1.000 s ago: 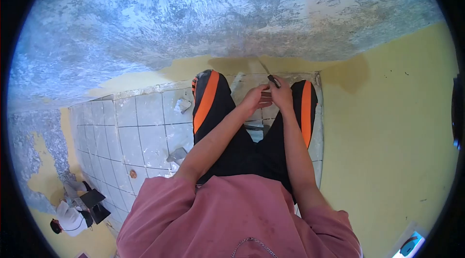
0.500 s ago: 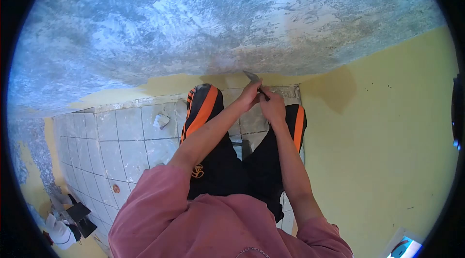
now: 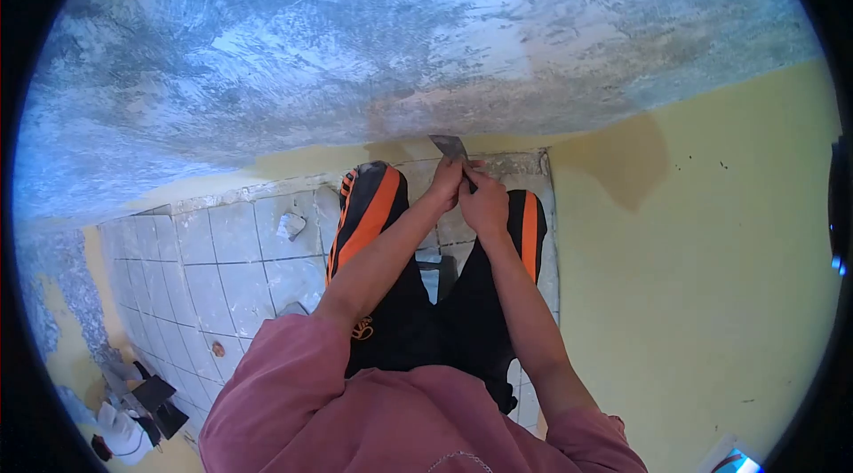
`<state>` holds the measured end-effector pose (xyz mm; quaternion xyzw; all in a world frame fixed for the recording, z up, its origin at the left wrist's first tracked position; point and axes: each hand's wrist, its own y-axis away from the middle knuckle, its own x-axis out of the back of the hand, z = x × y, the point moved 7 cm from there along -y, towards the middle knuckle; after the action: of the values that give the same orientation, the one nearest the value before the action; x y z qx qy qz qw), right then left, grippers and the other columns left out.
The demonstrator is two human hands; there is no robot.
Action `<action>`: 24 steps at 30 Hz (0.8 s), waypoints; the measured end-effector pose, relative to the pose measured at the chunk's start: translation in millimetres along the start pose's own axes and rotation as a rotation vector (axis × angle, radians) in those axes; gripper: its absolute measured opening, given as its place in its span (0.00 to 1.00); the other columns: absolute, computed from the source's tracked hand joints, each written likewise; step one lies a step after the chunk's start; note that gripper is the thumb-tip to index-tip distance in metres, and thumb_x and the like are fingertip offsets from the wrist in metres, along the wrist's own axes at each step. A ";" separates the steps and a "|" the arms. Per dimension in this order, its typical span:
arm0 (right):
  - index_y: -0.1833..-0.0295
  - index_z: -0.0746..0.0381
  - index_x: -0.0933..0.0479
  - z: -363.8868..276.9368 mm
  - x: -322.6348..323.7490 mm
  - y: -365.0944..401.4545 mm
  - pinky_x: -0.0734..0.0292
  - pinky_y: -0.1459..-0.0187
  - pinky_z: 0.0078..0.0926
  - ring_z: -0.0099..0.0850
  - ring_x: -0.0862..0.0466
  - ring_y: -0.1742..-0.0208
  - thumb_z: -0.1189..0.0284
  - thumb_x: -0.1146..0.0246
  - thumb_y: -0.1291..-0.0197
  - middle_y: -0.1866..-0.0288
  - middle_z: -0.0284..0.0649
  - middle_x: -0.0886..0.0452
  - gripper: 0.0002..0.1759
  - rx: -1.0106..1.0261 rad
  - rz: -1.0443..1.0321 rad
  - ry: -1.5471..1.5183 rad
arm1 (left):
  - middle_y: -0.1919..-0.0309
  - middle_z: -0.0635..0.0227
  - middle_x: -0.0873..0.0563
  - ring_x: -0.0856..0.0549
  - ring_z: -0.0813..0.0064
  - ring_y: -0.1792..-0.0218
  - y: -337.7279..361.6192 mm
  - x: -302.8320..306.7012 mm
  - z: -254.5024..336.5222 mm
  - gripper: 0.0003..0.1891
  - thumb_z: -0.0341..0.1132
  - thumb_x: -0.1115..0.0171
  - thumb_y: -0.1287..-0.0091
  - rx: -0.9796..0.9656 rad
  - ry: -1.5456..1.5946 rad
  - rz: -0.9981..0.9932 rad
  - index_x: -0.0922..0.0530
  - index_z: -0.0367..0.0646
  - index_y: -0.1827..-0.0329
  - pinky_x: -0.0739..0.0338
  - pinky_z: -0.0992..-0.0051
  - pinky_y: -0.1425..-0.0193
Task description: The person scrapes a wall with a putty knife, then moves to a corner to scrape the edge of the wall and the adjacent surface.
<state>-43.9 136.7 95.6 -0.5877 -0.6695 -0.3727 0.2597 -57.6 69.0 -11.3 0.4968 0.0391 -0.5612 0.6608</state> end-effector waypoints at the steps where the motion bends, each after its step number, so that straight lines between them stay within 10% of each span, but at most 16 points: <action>1: 0.51 0.50 0.24 -1.3 0.5 0.6 0.26 0.62 0.40 0.47 0.21 0.66 0.65 0.46 0.48 0.66 0.52 0.22 0.17 -0.002 0.024 -0.013 | 0.62 0.54 0.22 0.20 0.65 0.68 -0.8 0.1 0.7 0.09 0.33 0.63 0.33 0.003 0.022 -0.027 0.41 0.37 0.56 0.23 0.67 0.63; 24: 0.47 0.56 0.28 -3.3 -8.6 3.2 0.30 0.52 0.40 0.49 0.23 0.58 0.66 0.46 0.51 0.62 0.55 0.23 0.22 -0.100 -0.052 -0.201 | 0.67 0.56 0.20 0.21 0.69 0.70 5.5 7.7 12.5 0.16 0.41 0.60 0.32 0.051 -0.130 -0.012 0.32 0.35 0.64 0.26 0.70 0.64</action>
<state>-39.6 129.0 91.4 -0.6166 -0.6879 -0.3515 0.1519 -56.7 54.2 -6.4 0.4759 -0.0153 -0.5970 0.6456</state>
